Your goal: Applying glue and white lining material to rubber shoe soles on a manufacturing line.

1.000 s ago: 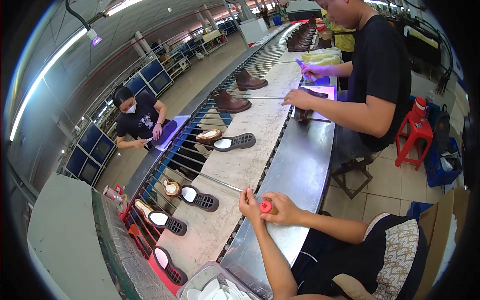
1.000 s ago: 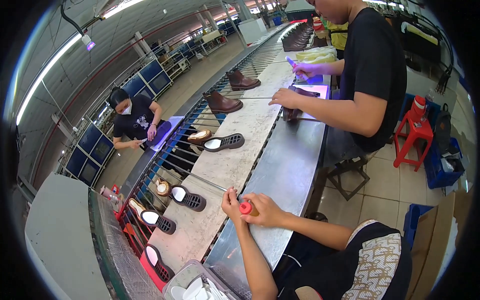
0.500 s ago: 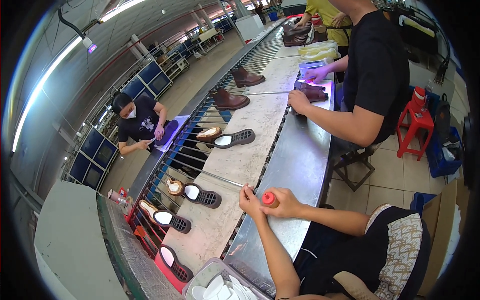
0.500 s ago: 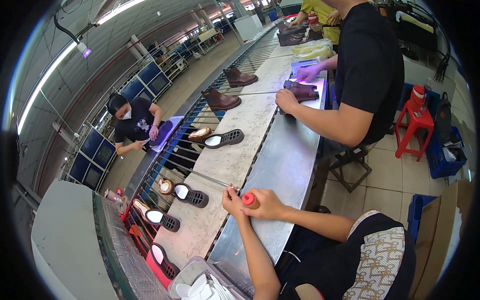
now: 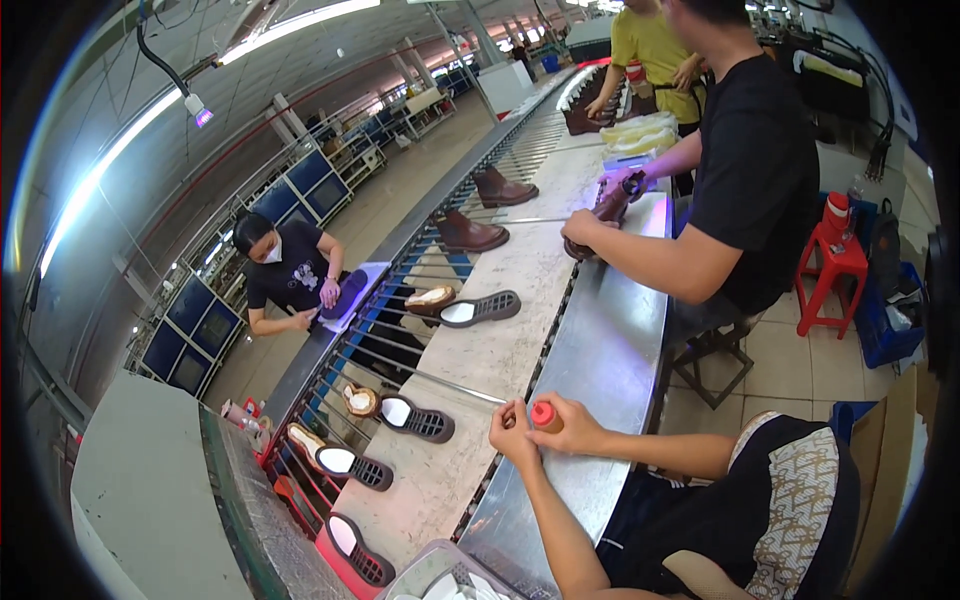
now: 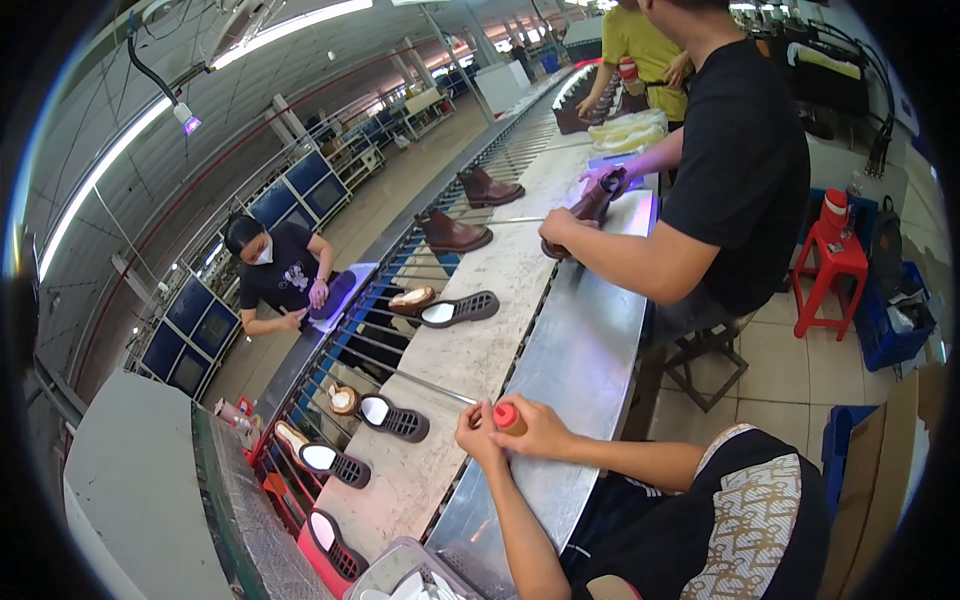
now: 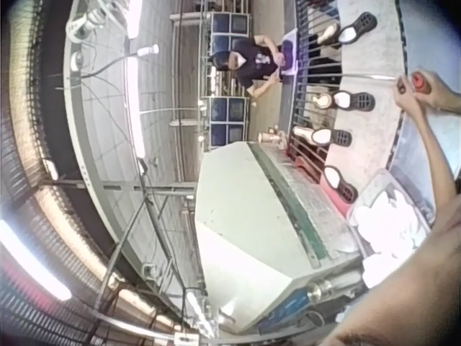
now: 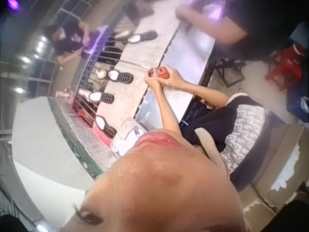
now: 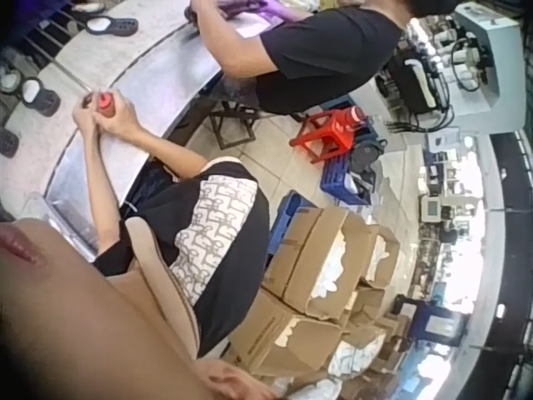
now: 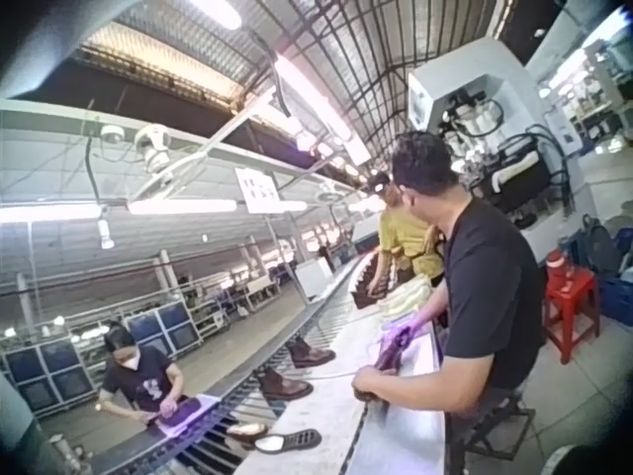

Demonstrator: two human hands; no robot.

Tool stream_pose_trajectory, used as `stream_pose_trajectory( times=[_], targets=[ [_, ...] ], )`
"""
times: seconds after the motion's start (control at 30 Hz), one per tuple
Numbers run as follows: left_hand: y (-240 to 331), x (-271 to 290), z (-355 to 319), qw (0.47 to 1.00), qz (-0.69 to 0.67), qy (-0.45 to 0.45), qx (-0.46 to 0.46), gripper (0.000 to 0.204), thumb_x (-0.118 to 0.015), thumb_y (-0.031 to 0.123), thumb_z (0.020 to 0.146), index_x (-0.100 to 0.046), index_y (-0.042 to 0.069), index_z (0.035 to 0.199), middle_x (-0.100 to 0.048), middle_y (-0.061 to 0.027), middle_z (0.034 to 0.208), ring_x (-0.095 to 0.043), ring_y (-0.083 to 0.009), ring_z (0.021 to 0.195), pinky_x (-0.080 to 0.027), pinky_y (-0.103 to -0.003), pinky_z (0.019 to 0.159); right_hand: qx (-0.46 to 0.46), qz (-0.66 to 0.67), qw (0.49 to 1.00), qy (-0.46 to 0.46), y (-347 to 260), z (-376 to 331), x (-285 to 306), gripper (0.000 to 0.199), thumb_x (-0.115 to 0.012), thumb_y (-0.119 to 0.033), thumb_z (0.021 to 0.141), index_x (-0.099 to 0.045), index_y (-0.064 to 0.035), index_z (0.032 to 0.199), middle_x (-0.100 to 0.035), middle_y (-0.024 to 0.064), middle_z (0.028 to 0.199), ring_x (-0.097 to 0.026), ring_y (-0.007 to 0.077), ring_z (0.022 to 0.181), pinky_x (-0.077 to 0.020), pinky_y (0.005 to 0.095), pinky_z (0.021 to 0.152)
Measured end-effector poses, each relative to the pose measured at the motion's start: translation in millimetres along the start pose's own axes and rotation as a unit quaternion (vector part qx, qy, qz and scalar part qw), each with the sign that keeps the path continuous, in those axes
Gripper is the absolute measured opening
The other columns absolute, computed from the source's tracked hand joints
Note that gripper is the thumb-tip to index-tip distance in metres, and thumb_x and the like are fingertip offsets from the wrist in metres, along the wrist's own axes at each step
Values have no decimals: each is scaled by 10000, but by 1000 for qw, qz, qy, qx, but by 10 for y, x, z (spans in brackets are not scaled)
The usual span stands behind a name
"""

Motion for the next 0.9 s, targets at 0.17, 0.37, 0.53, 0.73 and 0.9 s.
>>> stream_pose_trajectory(
  times=[0.17, 0.37, 0.53, 0.73, 0.9],
  targets=[
    [-58, -17, -24, 998, -37, -40, 37, 138, -682, 77, 771, -654, -51, 816, -640, -81, 717, -576, -116, 632, -471, -233, 589, -23, -6, 999, -22, -28, -28, -66, 508, -729, -318, 710, -512, -48, 1082, -622, 186, 935, -625, 326, 880, -498, 369, 754],
    [-116, -194, -24, 993, -52, -106, 24, 232, -645, 60, 794, -648, -71, 986, -658, -144, 909, -600, -138, 747, -492, -247, 663, -21, -25, 999, -17, -13, -45, -9, 505, -728, -322, 714, -524, -41, 1081, -626, 178, 932, -630, 316, 864, -500, 362, 751],
    [-137, -210, -5, 991, -67, -115, 0, 227, -606, 81, 826, -645, -73, 989, -650, -123, 894, -585, -142, 760, -488, -263, 690, -25, -46, 999, -4, -30, -65, -22, 488, -710, -348, 733, -529, -52, 1076, -632, 165, 916, -635, 314, 832, -505, 358, 734],
    [-17, -102, -39, 996, -20, -75, 33, 177, -568, 110, 827, -642, -50, 826, -619, -75, 729, -542, -124, 653, -447, -256, 597, -25, -56, 998, -6, -13, -71, -12, 482, -711, -356, 734, -531, -56, 1064, -634, 164, 900, -635, 315, 822, -504, 358, 721],
    [-52, -3, 21, 999, -18, -37, 1, 175, -539, 112, 833, -589, -26, 737, -585, -57, 670, -514, -127, 610, -432, -264, 582, -45, -1, 999, -1, 26, -87, -122, 467, -724, -338, 727, -534, -46, 1039, -630, 175, 891, -635, 310, 817, -502, 354, 720]
  ],
)
Point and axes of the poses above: each hand's wrist, its own z-axis towards the middle knuckle, its own x-axis out of the back of the hand, y = z × x, the point moved 9 cm from there along z, towards the middle knuckle
